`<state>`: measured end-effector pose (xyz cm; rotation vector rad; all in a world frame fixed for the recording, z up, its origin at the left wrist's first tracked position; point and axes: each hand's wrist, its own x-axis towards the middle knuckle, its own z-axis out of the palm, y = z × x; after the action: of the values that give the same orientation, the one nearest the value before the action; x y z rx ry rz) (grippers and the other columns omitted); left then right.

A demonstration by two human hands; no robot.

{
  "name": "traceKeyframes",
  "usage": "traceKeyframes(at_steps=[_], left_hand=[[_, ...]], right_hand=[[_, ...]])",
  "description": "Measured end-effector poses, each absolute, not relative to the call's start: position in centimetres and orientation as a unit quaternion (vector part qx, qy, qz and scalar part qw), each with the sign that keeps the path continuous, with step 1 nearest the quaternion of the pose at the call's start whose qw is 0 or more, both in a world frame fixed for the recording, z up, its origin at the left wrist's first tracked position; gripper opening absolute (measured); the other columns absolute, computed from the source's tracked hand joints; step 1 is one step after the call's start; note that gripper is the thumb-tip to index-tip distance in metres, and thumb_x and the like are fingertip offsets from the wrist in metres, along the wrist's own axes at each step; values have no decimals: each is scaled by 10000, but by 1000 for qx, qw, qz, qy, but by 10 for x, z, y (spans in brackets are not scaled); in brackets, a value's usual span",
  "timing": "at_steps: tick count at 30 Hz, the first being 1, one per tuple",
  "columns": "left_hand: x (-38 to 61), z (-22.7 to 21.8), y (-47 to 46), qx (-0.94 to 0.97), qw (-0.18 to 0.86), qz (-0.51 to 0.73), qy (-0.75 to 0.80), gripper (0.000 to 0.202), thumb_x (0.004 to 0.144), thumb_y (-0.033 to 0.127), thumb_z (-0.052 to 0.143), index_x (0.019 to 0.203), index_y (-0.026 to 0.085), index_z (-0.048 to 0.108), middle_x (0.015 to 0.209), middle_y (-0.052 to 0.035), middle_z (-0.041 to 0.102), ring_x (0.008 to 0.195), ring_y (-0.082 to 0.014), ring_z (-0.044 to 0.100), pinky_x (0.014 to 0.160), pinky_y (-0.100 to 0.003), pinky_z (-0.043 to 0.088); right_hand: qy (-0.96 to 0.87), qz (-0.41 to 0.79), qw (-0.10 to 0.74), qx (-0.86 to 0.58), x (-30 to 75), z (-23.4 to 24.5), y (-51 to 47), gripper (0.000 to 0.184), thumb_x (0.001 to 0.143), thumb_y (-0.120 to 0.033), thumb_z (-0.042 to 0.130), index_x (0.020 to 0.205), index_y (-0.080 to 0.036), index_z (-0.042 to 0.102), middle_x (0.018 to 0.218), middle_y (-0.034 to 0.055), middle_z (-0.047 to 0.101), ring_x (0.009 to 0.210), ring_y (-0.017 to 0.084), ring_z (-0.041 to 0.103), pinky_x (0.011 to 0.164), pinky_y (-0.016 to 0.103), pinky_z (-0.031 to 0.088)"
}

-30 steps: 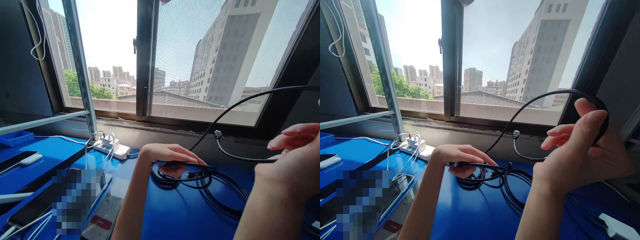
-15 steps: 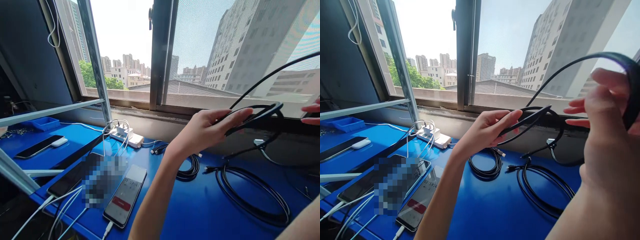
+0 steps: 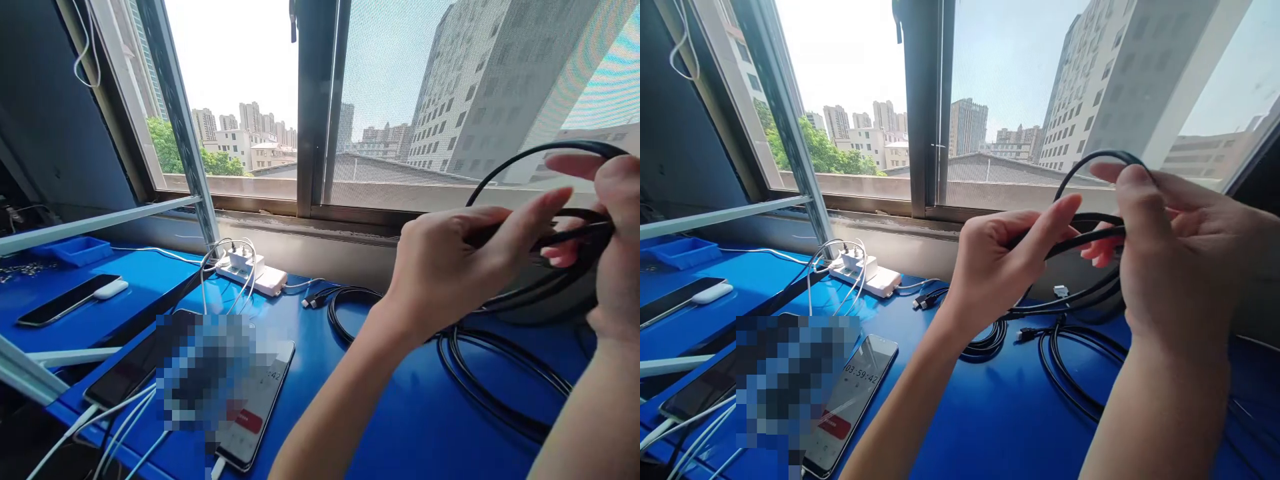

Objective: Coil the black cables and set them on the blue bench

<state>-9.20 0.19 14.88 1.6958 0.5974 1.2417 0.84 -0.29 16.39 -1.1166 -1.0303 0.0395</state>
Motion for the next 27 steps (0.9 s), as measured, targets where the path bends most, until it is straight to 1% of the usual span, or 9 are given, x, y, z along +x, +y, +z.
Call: traceKeyframes(at_steps=[2, 4, 7, 9, 11, 14, 20, 24, 27], left_hand=[[-93, 150, 4, 605, 438, 629, 216, 347, 854, 396, 539, 587, 194, 629, 366, 72, 420, 399, -62, 440, 423, -223, 322], [-92, 149, 6, 533, 435, 696, 205, 379, 865, 349, 544, 521, 191, 541, 378, 71, 441, 346, -48, 420, 412, -215, 342], [-93, 149, 10, 475, 437, 729, 228, 438, 907, 349, 484, 498, 194, 475, 417, 47, 500, 352, -51, 454, 401, -203, 352], [-98, 151, 14, 438, 424, 760, 227, 451, 923, 365, 458, 504, 197, 467, 395, 53, 457, 350, -53, 450, 377, -196, 326], [-107, 155, 19, 375, 410, 803, 216, 453, 937, 349, 438, 510, 199, 449, 366, 70, 374, 329, -53, 424, 351, -191, 292], [-127, 164, 22, 248, 402, 859, 200, 441, 955, 297, 403, 526, 198, 408, 367, 84, 317, 298, -43, 359, 320, -187, 236], [-156, 168, 28, 167, 428, 868, 190, 402, 965, 329, 374, 586, 199, 351, 388, 105, 268, 290, -30, 291, 313, -156, 190], [-157, 162, 33, 234, 451, 842, 180, 413, 944, 386, 420, 584, 209, 322, 405, 101, 245, 300, -42, 270, 318, -168, 195], [-154, 163, 33, 279, 452, 830, 172, 415, 940, 405, 423, 584, 212, 333, 420, 91, 252, 309, -46, 253, 318, -173, 202]], right_hand=[[-442, 29, 740, -506, 6, 166, -1, 313, 803, -230, 448, 886, -221, 750, 436, -68, 468, 334, 45, 326, 412, 267, 199], [-433, 20, 758, -488, 4, 166, 3, 277, 803, -232, 476, 829, -179, 746, 388, -76, 431, 299, 44, 324, 385, 254, 199], [-441, 17, 776, -451, 6, 163, 12, 214, 768, -276, 559, 687, -141, 704, 442, -38, 536, 284, 44, 372, 347, 234, 242], [-438, 37, 788, -430, 10, 160, 17, 178, 727, -278, 602, 631, -142, 666, 469, -23, 570, 291, 56, 417, 328, 222, 276], [-409, 63, 807, -420, 14, 159, 20, 134, 697, -256, 613, 649, -141, 662, 432, -38, 541, 289, 67, 425, 309, 214, 283], [-339, 105, 840, -410, 21, 160, 18, 140, 695, -233, 590, 734, -134, 682, 325, -84, 418, 253, 64, 345, 282, 203, 213], [-302, 184, 876, -329, 31, 161, 12, 148, 663, -265, 570, 736, -175, 662, 294, -109, 330, 253, 46, 211, 306, 208, 145], [-316, 174, 873, -329, 34, 159, 12, 227, 625, -378, 608, 757, -201, 658, 312, -114, 325, 257, 61, 220, 305, 212, 122], [-341, 149, 861, -347, 34, 159, 9, 324, 631, -459, 618, 795, -185, 670, 319, -105, 348, 254, 75, 264, 295, 216, 157]])
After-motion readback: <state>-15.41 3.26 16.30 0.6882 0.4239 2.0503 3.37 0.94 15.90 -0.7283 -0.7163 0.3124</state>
